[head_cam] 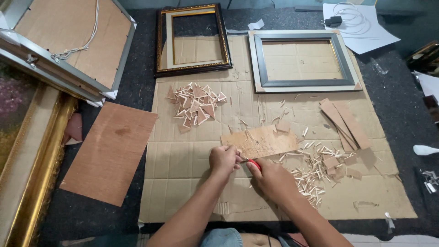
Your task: Cut small pieces from a thin wood board using a utility knife
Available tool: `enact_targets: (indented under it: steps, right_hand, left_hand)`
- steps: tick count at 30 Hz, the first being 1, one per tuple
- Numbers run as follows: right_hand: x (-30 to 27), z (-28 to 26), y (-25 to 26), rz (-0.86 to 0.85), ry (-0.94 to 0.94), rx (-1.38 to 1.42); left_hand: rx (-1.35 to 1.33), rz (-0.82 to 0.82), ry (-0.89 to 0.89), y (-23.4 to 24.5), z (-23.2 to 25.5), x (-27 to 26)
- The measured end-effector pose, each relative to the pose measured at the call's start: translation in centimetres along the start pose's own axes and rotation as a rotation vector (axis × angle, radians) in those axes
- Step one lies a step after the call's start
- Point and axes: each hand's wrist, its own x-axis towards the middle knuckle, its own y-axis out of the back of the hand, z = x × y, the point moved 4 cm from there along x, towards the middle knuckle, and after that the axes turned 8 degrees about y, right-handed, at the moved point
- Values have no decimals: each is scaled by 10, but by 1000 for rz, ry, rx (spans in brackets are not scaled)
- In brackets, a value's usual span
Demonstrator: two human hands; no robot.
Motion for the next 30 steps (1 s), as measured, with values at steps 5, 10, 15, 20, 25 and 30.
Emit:
enact_targets:
  steps: [5,10,15,20,25,30]
  right_hand:
    - [-1,0,1,24,-34,8]
    - [2,2,-1,35,-18,5]
    - [3,4,-5,10,-65,-18]
    - [0,0,-2,24,-53,0]
    - [2,2,-4,21,-45,9]
    - [0,-2,-2,5,-37,50]
  left_hand:
    - [5,-3,-4,-4,-8,14]
    - [-5,-2,5,-7,-12,21]
    - [-51,-8,9,-7,-12,19]
    - [-16,16,8,-3,-6,10]
    - [6,15,15,-4,-8,14]
    - [9,21,-18,-5,-8,16]
